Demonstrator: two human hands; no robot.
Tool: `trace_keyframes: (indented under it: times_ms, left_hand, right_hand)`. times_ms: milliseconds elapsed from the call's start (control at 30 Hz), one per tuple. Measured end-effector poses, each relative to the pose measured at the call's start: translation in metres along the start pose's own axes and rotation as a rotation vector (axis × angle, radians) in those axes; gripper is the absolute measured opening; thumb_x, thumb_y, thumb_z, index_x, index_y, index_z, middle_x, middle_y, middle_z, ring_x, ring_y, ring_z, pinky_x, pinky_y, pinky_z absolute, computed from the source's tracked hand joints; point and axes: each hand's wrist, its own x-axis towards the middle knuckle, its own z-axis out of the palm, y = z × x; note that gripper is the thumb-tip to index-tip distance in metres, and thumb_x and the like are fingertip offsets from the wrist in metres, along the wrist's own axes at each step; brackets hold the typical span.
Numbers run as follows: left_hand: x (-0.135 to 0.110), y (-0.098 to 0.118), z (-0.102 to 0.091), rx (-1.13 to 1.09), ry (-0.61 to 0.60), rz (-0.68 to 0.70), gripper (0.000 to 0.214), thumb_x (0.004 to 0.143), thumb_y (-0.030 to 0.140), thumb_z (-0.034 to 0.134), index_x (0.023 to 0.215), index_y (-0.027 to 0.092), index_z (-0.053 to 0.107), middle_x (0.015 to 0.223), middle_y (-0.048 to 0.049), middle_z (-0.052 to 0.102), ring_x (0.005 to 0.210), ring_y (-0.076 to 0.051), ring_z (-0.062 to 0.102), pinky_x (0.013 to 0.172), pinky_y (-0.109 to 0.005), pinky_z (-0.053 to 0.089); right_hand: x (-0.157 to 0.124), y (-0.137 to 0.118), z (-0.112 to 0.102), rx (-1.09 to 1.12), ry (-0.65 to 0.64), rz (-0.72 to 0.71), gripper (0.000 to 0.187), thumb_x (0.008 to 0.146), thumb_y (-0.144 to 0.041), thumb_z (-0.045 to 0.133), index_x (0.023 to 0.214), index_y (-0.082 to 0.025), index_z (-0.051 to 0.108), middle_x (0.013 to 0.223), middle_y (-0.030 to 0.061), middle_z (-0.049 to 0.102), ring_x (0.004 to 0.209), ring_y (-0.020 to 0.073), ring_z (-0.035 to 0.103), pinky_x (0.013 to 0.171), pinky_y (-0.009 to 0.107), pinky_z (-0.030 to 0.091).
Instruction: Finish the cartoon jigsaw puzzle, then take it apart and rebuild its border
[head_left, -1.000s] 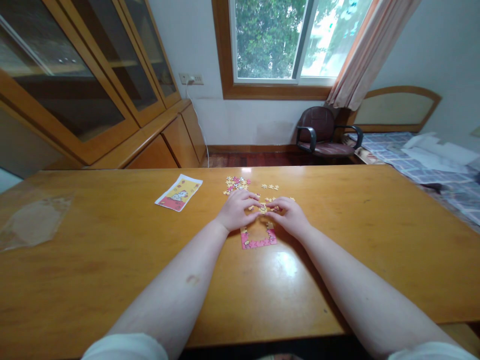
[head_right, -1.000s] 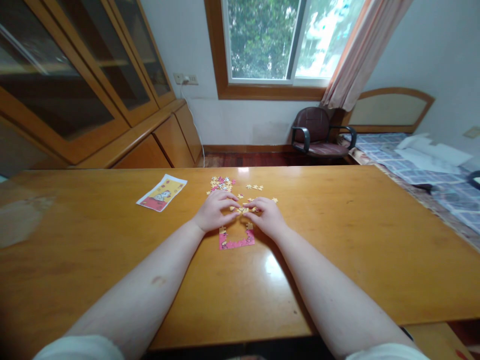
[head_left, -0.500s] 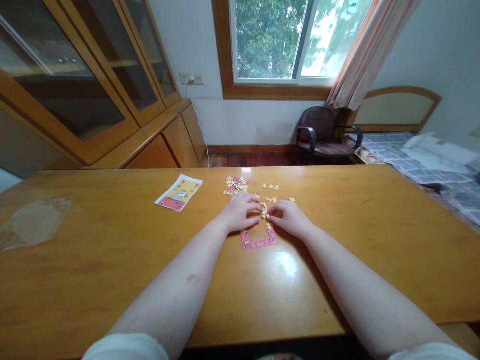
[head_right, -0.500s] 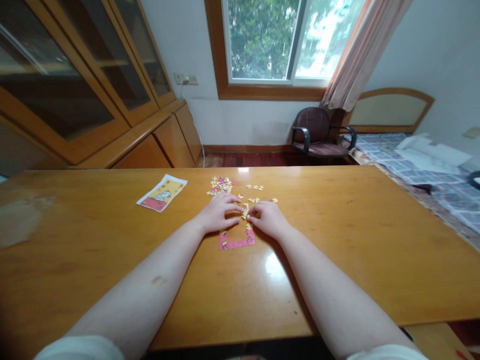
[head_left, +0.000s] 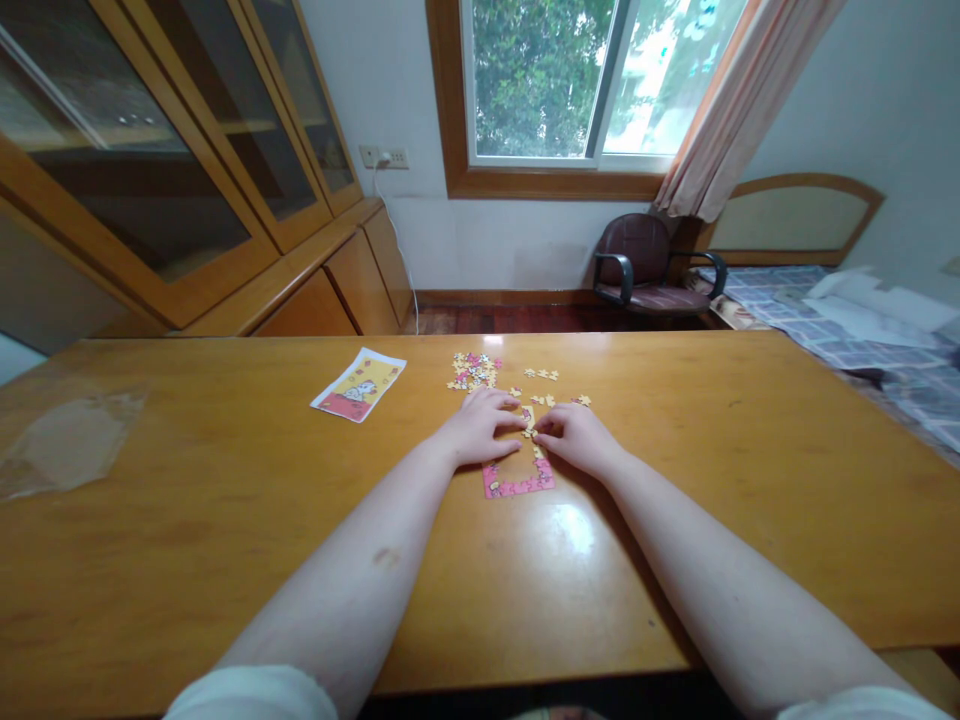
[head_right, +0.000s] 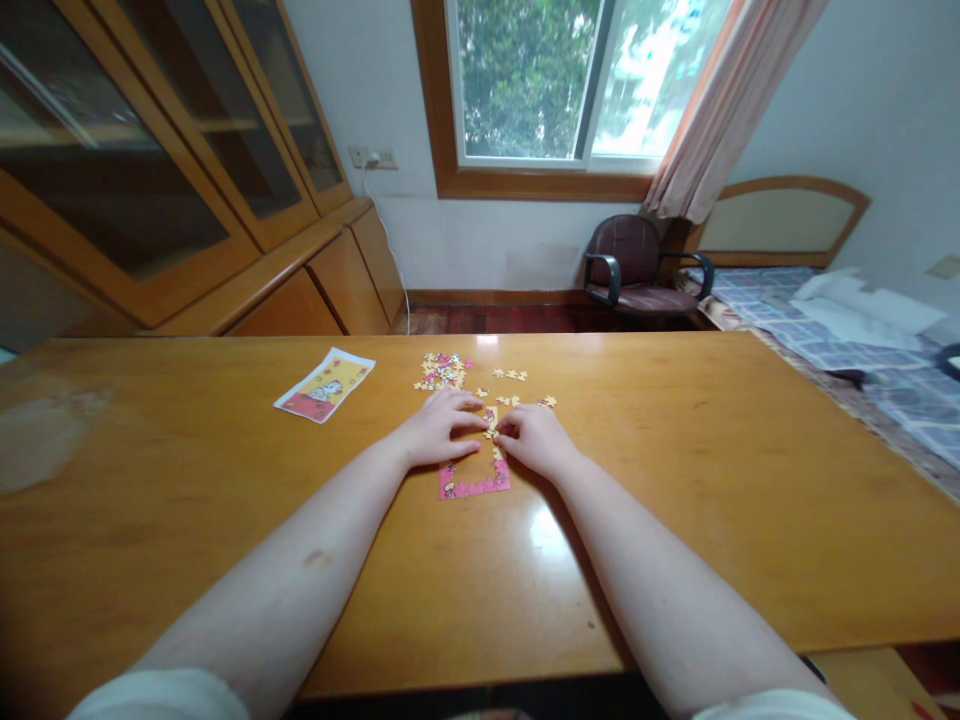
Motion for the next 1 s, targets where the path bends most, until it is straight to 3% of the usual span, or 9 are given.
trace_keyframes:
  times_ms: [633,1000]
  left_hand:
    - [0.0013,-0.0020,0.0026,-0.026,-0.010,-0.004,0.031,0.079,0.042,0.069,0.108,0.031,0.073,0.130,-0.0045,0.059,0.125,-0.029,0.045,0.113,-0.053,0.025]
    - [0.0010,-0.0023,0.0030,-0.023,-0.006,-0.009,0.031,0.078,0.042,0.070,0.107,0.031,0.073,0.130,-0.0050,0.059,0.125,-0.029,0.045,0.112,-0.052,0.026]
  right_hand:
    - [-0.0002,-0.0028,-0.0024,-0.057,0.002,-0.007,0.005,0.076,-0.024,0.074,0.081,-0.022,0.075,0.077,0.0012,0.069,0.071,0.0142,0.060,0.071,0.026,0.043]
    - [-0.0015,0.0025,0.0014,-0.067,-0.008,-0.142,0.011,0.083,-0.024,0.067,0.081,-0.023,0.077,0.079,0.0024,0.070,0.073,0.0145,0.062,0.076,0.028,0.045]
